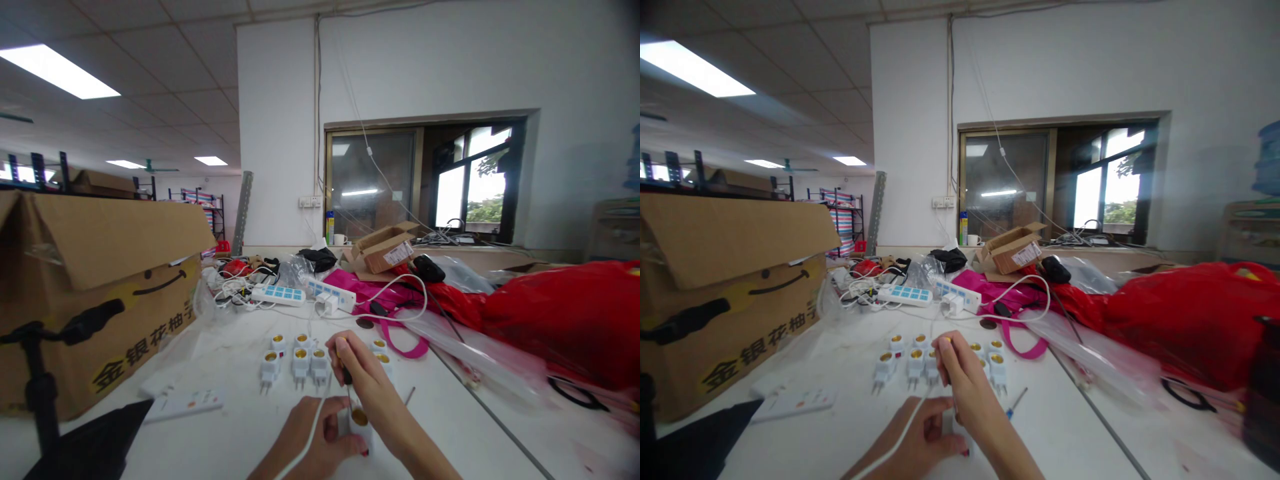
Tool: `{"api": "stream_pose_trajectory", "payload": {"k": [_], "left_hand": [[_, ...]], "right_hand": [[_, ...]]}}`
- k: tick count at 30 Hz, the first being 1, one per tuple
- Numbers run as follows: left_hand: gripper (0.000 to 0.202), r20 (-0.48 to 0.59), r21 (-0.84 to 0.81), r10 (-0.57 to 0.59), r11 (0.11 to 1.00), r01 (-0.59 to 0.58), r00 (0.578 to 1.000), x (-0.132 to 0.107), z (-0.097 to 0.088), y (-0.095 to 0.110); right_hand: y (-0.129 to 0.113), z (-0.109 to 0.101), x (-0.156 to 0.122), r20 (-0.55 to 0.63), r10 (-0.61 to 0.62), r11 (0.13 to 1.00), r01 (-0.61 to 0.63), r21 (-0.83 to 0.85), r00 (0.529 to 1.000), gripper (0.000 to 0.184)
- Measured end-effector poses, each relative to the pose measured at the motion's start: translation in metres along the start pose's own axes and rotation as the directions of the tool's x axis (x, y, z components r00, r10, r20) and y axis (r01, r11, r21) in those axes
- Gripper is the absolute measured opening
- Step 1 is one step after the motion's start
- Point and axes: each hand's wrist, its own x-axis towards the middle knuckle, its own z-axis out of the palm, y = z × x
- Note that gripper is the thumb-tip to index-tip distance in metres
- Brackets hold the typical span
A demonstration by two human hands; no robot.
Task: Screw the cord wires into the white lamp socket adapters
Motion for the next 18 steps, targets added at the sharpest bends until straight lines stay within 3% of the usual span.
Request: {"api": "stream_pose_trajectory", "payload": {"k": [4, 13, 18], "left_hand": [[0.031, 0.01, 0.0, 0.031, 1.0, -0.031, 0.999, -0.002, 0.0, 0.003], [0.046, -0.001, 0.02, 0.04, 0.999, -0.04, 0.999, 0.0, 0.0, -0.001], [0.045, -0.009, 0.028, 0.046, 0.999, -0.045, 0.999, 0.001, 0.002, -0.005]], "right_hand": [[-0.006, 0.004, -0.004, 0.004, -0.015, 1.0, 0.015, 0.002, 1.0, 0.046], [-0.001, -0.002, 0.003, -0.023, -0.005, 1.0, 0.005, 0.008, 1.0, 0.054], [-0.011, -0.006, 0.002, -0.022, -0.024, 1.0, 0.023, -0.021, 0.999, 0.045]]}}
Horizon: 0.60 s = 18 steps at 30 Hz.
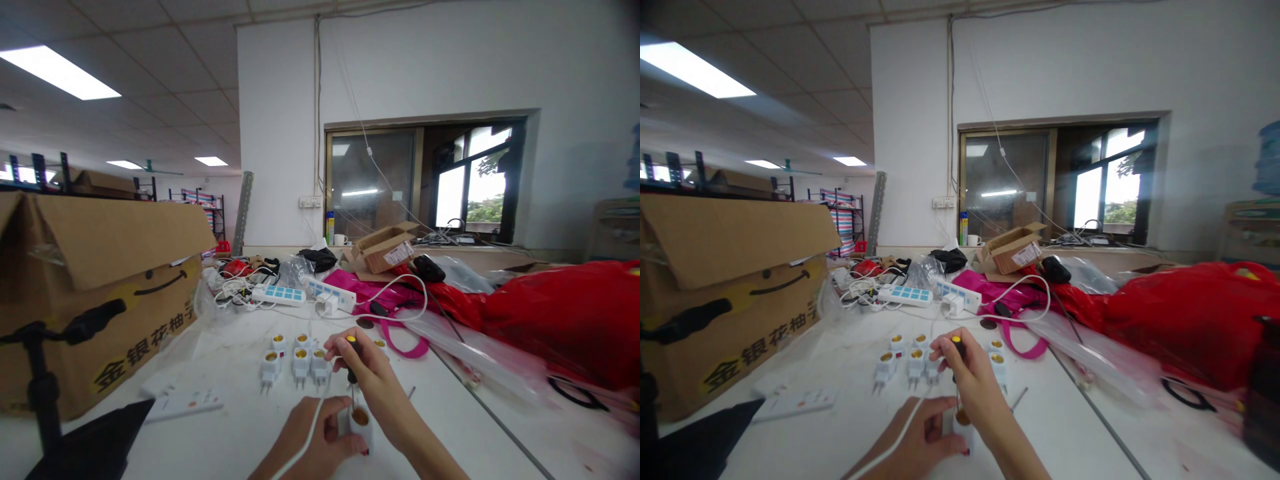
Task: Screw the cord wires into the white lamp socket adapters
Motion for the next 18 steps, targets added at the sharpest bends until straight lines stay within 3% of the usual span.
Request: {"api": "stream_pose_trajectory", "payload": {"k": [11, 18], "left_hand": [[0.042, 0.02, 0.001, 0.001, 1.0, -0.001, 1.0, -0.002, -0.003, 0.003], [0.033, 0.006, 0.006, -0.003, 1.0, 0.003, 1.0, -0.004, -0.003, 0.009]], "right_hand": [[0.011, 0.002, 0.002, -0.031, 0.026, 0.998, -0.025, 0.051, 0.999, 0.056], [0.01, 0.008, -0.004, -0.004, 0.002, 1.0, -0.002, -0.014, 1.0, 0.045]]}}
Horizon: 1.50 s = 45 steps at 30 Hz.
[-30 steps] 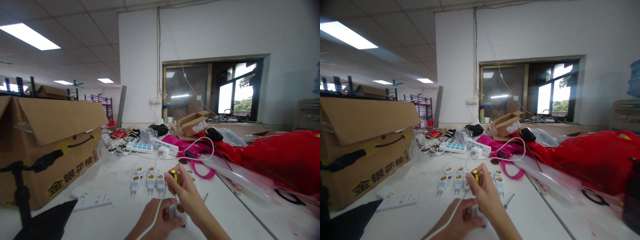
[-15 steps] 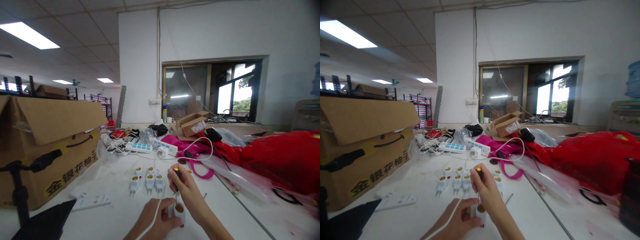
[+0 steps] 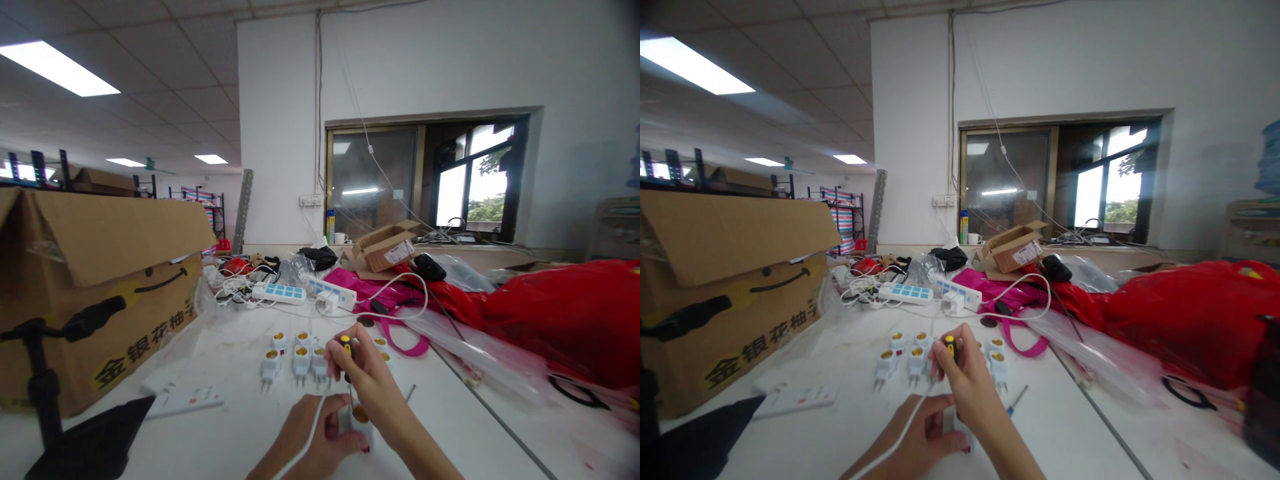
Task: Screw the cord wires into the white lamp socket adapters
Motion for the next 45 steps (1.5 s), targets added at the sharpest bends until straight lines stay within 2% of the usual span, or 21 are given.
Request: {"api": "stream_pose_trajectory", "payload": {"k": [4, 10, 17, 25, 28, 34, 40, 45], "left_hand": [[0.03, 0.008, 0.001, 0.007, 1.0, -0.007, 1.0, -0.001, -0.001, 0.003], [0.043, -0.028, 0.003, 0.001, 1.0, -0.001, 1.0, 0.001, 0.001, -0.004], [0.039, 0.006, 0.034, 0.016, 0.999, -0.016, 1.0, -0.002, -0.002, 0.003], [0.052, 0.002, 0.023, 0.0, 1.0, 0.0, 1.0, -0.001, -0.003, 0.002], [0.056, -0.002, 0.023, -0.005, 1.0, 0.005, 1.0, -0.002, -0.004, 0.003], [0.057, -0.007, 0.034, 0.008, 0.999, -0.007, 1.0, 0.0, 0.0, -0.004], [0.058, -0.016, 0.052, 0.036, 0.998, -0.035, 0.999, 0.0, 0.0, -0.005], [0.06, 0.01, 0.041, -0.002, 0.999, 0.001, 1.0, 0.0, 0.0, -0.006]], "right_hand": [[0.006, 0.001, 0.001, -0.035, 0.019, 1.0, -0.019, 0.01, 0.999, 0.046], [0.01, 0.0, 0.007, 0.0, 0.015, 0.998, -0.015, 0.058, 1.0, 0.049], [0.002, -0.002, 0.003, -0.016, -0.02, 1.0, 0.021, 0.008, 1.0, 0.044], [-0.001, -0.001, 0.002, -0.056, 0.015, 0.999, -0.013, 0.038, 0.998, 0.045], [-0.003, -0.001, 0.004, -0.04, 0.002, 0.999, 0.0, 0.04, 0.999, 0.051], [-0.007, -0.009, 0.001, -0.055, -0.043, 0.999, 0.042, -0.012, 0.998, 0.047], [-0.006, -0.011, -0.003, -0.066, -0.002, 1.0, 0.001, -0.012, 0.998, 0.047], [0.001, -0.005, 0.0, -0.021, 0.025, 0.999, -0.024, 0.035, 0.999, 0.056]]}}
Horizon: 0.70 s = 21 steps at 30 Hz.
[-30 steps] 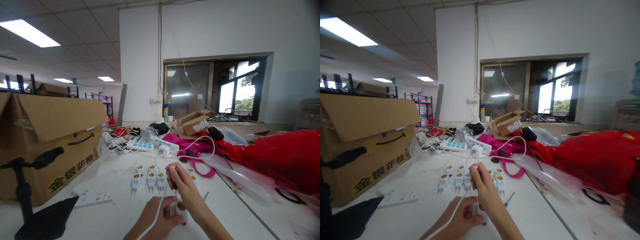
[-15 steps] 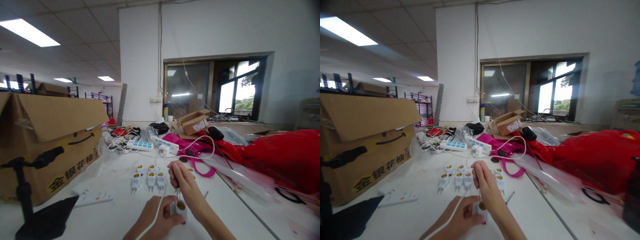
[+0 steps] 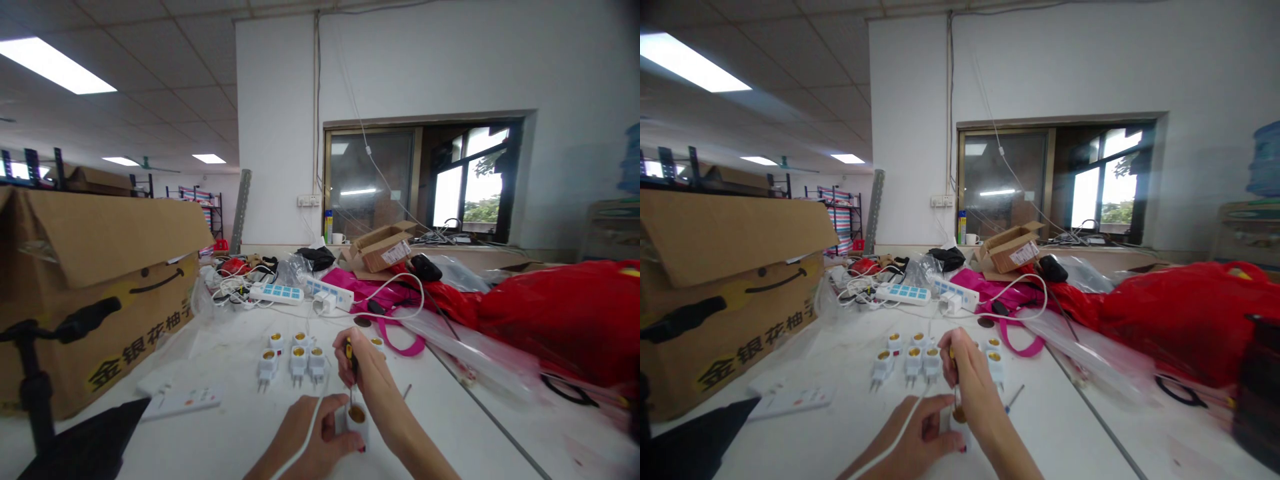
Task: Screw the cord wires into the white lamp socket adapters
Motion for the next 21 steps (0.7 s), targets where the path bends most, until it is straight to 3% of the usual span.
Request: {"api": "stream_pose_trajectory", "payload": {"k": [10, 21], "left_hand": [[0.031, -0.008, -0.033, 0.024, 0.999, -0.024, 1.0, -0.003, -0.003, 0.013], [0.038, 0.005, -0.002, 0.018, 1.0, -0.018, 1.0, -0.004, -0.005, 0.015]], "right_hand": [[-0.007, 0.007, -0.005, 0.043, -0.045, 0.997, 0.047, -0.067, 0.998, 0.048], [0.009, 0.009, 0.002, 0.014, -0.019, 1.0, 0.019, 0.006, 1.0, 0.047]]}}
